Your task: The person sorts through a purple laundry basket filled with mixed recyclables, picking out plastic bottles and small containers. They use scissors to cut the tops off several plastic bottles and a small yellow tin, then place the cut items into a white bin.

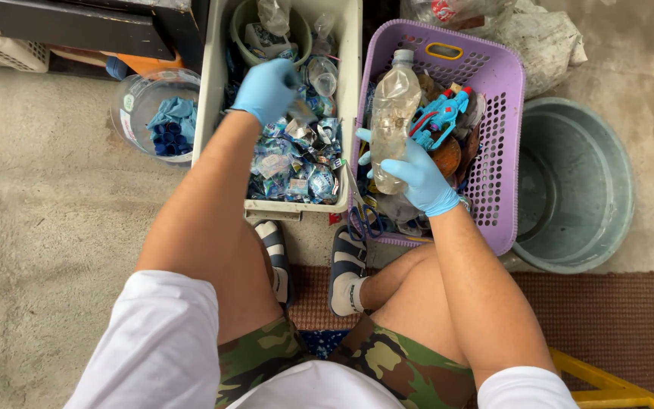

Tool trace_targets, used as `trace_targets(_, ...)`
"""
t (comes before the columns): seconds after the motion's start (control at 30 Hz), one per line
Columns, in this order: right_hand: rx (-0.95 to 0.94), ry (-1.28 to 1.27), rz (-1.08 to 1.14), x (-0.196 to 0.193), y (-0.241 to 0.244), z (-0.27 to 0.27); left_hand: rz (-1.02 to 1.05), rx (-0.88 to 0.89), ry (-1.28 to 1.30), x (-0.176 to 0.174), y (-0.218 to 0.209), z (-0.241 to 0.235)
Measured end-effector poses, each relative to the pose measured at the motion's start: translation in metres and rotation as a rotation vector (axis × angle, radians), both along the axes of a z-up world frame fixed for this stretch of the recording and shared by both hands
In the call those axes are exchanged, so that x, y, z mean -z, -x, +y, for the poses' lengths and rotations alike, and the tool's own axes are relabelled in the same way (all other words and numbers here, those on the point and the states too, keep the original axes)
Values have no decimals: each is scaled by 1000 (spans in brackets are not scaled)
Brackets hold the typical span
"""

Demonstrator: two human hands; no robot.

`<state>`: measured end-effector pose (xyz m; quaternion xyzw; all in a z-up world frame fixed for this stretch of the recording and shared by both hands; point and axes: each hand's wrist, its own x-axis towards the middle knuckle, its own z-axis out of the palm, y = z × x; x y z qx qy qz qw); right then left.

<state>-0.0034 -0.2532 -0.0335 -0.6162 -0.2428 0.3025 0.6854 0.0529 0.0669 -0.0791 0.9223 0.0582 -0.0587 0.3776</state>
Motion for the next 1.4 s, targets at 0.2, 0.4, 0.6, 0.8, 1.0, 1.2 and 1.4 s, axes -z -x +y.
trace_targets(0.2,7,203,-155,-5,1,4,141,-246,-95,91,-19,87)
trace_targets(0.4,173,301,-59,-5,0,8,243,-361,13,91,-16,90)
trace_targets(0.6,369,325,30,-1,-9,-12,143,-193,224,1,-6,21)
trace_targets(0.8,679,159,205,33,-31,-60,-18,174,105,11,-35,-45)
trace_targets(1.0,1134,-167,310,53,-45,-159,244,333,-31,-68,-16,-121)
trace_targets(1.2,1518,-127,650,64,-18,-271,106,513,-80,-50,-31,-155)
trace_targets(1.4,1723,-129,856,106,13,-332,-33,674,-72,-46,-33,-190)
